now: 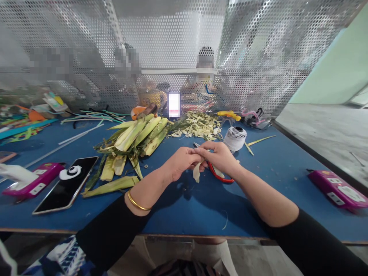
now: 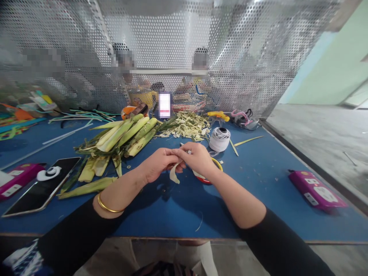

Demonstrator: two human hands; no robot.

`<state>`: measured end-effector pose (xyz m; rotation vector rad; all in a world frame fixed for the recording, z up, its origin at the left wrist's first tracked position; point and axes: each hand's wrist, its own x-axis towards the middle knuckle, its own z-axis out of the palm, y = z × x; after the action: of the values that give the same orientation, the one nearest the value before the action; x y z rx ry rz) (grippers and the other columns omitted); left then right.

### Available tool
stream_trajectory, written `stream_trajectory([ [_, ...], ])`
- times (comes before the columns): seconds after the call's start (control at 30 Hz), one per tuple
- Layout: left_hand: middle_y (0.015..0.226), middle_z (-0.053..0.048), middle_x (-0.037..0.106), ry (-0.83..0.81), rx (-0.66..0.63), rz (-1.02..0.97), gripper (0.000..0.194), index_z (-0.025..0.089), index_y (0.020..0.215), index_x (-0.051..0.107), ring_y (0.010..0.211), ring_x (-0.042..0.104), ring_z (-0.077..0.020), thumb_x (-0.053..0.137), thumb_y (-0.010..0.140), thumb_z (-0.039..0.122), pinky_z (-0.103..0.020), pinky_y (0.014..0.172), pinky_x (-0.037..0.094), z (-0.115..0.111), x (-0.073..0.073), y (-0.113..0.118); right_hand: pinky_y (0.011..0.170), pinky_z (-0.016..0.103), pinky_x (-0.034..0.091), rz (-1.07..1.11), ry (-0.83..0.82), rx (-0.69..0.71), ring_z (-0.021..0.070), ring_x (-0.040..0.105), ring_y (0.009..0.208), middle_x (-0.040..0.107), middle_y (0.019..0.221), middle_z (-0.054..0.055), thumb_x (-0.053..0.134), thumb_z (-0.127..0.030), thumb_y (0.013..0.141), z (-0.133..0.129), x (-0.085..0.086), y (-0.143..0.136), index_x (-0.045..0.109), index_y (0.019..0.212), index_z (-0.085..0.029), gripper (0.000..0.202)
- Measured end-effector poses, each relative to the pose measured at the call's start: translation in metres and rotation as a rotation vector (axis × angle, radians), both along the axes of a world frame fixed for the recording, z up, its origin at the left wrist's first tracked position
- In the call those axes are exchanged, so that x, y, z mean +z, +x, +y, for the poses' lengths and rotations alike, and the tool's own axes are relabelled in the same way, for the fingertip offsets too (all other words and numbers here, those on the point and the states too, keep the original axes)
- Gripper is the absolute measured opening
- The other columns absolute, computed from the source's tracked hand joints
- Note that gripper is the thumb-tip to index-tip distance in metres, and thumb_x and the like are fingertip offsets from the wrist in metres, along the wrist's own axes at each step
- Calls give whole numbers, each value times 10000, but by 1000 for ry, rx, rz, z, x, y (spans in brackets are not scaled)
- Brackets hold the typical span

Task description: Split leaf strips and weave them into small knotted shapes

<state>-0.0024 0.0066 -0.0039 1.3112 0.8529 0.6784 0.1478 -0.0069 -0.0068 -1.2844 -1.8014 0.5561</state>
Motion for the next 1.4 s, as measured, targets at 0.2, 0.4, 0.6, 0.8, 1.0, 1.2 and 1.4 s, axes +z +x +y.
stream_trajectory([
  [0.2, 606, -47, 660, 18, -30, 44, 169, 138, 570, 680, 520, 562, -101, 618, 724, 174, -233, 583, 455, -4, -4, 3, 520, 295, 423, 260, -92, -52, 156, 553, 521, 579, 532, -4, 617, -448, 767, -1, -11, -7, 605, 660, -203, 269],
  [0.4, 652, -57, 679, -37, 21, -36, 116, 131, 635, 707, 570, 588, -112, 682, 707, 219, -254, 639, 479, -1, -5, 2, 721, 335, 437, -20, 245, -261, 203, 607, 793, 672, 814, 55, 539, -350, 834, 0, -2, 1, 635, 734, -197, 206],
  [0.6, 804, -67, 717, -22, 197, -295, 194, 128, 766, 742, 763, 636, -153, 785, 608, 232, -278, 789, 496, 10, -3, -2, 652, 295, 385, -163, 312, -269, 153, 548, 633, 608, 640, 18, 531, -437, 866, -10, 5, -2, 603, 603, -196, 364],
  [0.8, 843, -83, 723, 5, 258, -310, 196, 126, 765, 749, 820, 642, -177, 778, 604, 233, -305, 823, 494, 14, -5, -4, 633, 261, 383, -33, 65, -61, 142, 536, 637, 597, 643, -4, 566, -376, 823, -8, -11, -14, 583, 602, -194, 286],
  [1.0, 865, -81, 717, -19, 275, -338, 204, 122, 714, 741, 781, 634, -159, 805, 559, 239, -302, 810, 496, 13, -3, -3, 633, 250, 371, 5, 78, 8, 124, 469, 612, 505, 601, -18, 508, -328, 814, -8, -7, -13, 478, 561, -192, 288],
  [1.2, 901, -89, 713, -21, 293, -347, 182, 119, 676, 737, 780, 621, -144, 802, 535, 213, -280, 794, 485, 12, -4, -2, 623, 248, 362, 32, 78, 61, 121, 453, 607, 480, 584, -22, 506, -292, 789, -8, -5, -12, 453, 535, -193, 278],
  [1.4, 851, -73, 706, -33, 290, -340, 123, 118, 665, 727, 722, 612, -127, 770, 573, 187, -264, 763, 486, 14, -6, -2, 646, 254, 378, -11, 111, 103, 132, 485, 639, 520, 610, -13, 500, -277, 819, -10, -5, -15, 463, 549, -198, 284],
])
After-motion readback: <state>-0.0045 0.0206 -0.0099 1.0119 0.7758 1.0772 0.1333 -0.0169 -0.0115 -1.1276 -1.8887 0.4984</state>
